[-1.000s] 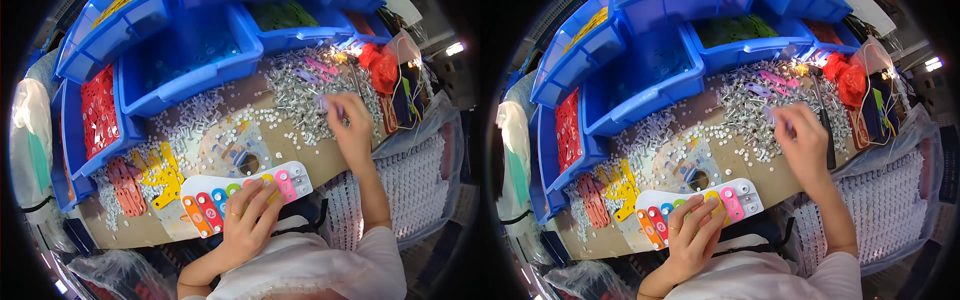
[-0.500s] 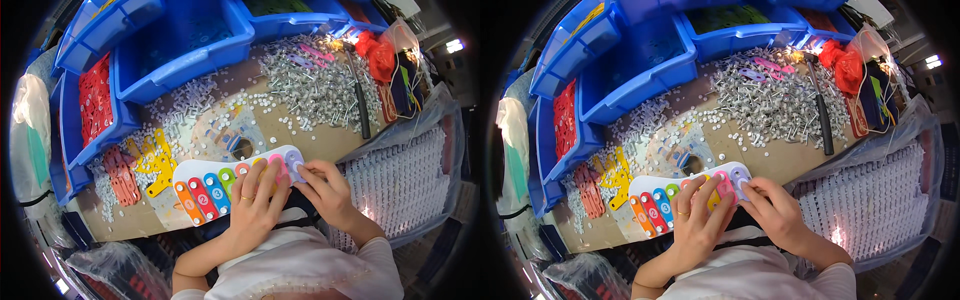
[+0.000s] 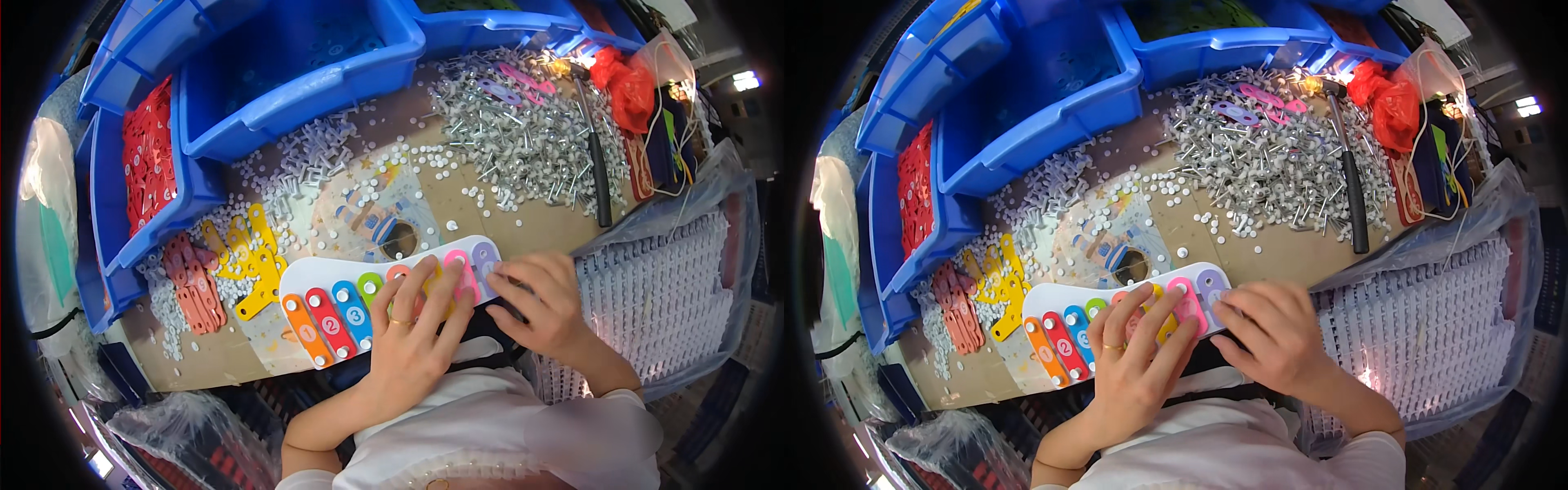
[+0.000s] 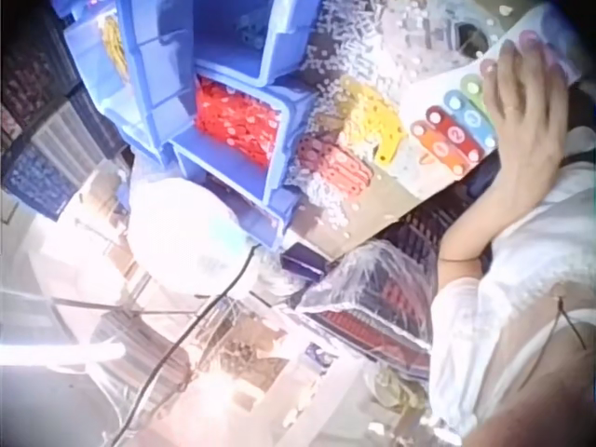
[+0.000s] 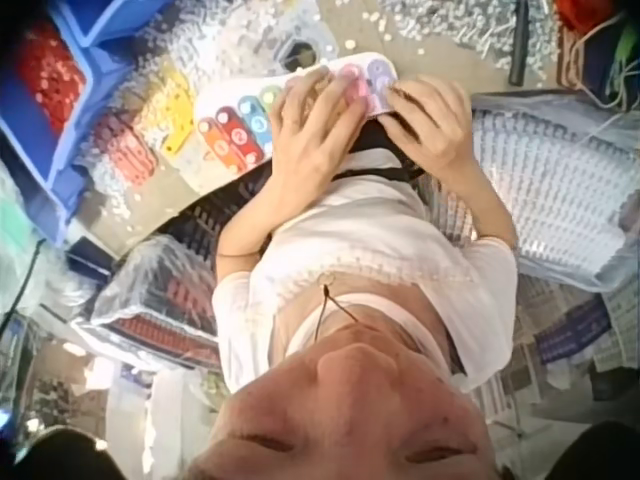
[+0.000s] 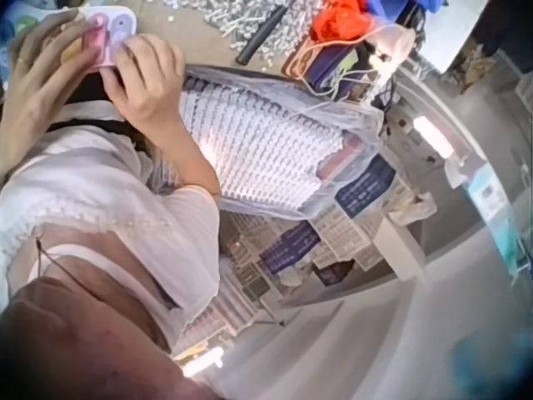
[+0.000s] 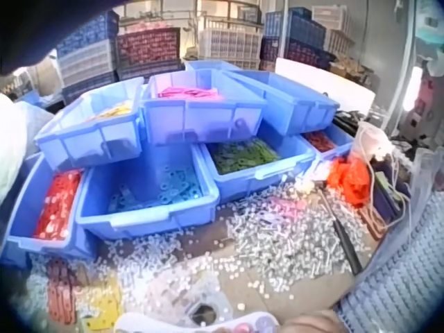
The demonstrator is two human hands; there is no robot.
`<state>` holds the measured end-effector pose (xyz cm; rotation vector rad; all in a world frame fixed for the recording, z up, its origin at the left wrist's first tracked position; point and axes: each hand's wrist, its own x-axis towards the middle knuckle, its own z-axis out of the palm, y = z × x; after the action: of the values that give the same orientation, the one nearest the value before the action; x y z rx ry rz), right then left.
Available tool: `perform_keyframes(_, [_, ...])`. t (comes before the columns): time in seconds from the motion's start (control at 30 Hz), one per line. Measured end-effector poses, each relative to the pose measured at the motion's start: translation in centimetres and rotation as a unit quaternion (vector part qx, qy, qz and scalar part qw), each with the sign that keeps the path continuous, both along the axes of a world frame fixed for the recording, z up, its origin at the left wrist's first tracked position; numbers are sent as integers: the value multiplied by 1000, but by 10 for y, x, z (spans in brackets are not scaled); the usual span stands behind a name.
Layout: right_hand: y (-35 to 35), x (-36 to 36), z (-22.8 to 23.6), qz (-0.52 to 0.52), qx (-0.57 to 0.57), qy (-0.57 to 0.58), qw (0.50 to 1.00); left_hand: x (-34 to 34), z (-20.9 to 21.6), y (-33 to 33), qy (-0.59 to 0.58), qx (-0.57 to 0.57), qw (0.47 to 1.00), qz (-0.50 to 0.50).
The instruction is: Assembling toy xylophones by placing metal keys and plastic pegs into a base and securing them with a small mallet.
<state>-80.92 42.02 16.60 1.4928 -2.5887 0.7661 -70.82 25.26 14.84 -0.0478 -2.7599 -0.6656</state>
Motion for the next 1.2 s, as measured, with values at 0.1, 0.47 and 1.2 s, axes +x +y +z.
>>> perform_keyframes(0.1, [-12,-25,8,8,-19,-67,998,5,3,-4,36,15,999,-2])
perform_keyframes(0.47, [-67,-101,-21,159,106,-335,923,15,4,-26,9,72,996,45])
perform_keyframes(1.2, [-15,-22,-11,11,-51,-49,997,3,-7,-1,21,-99,995,7])
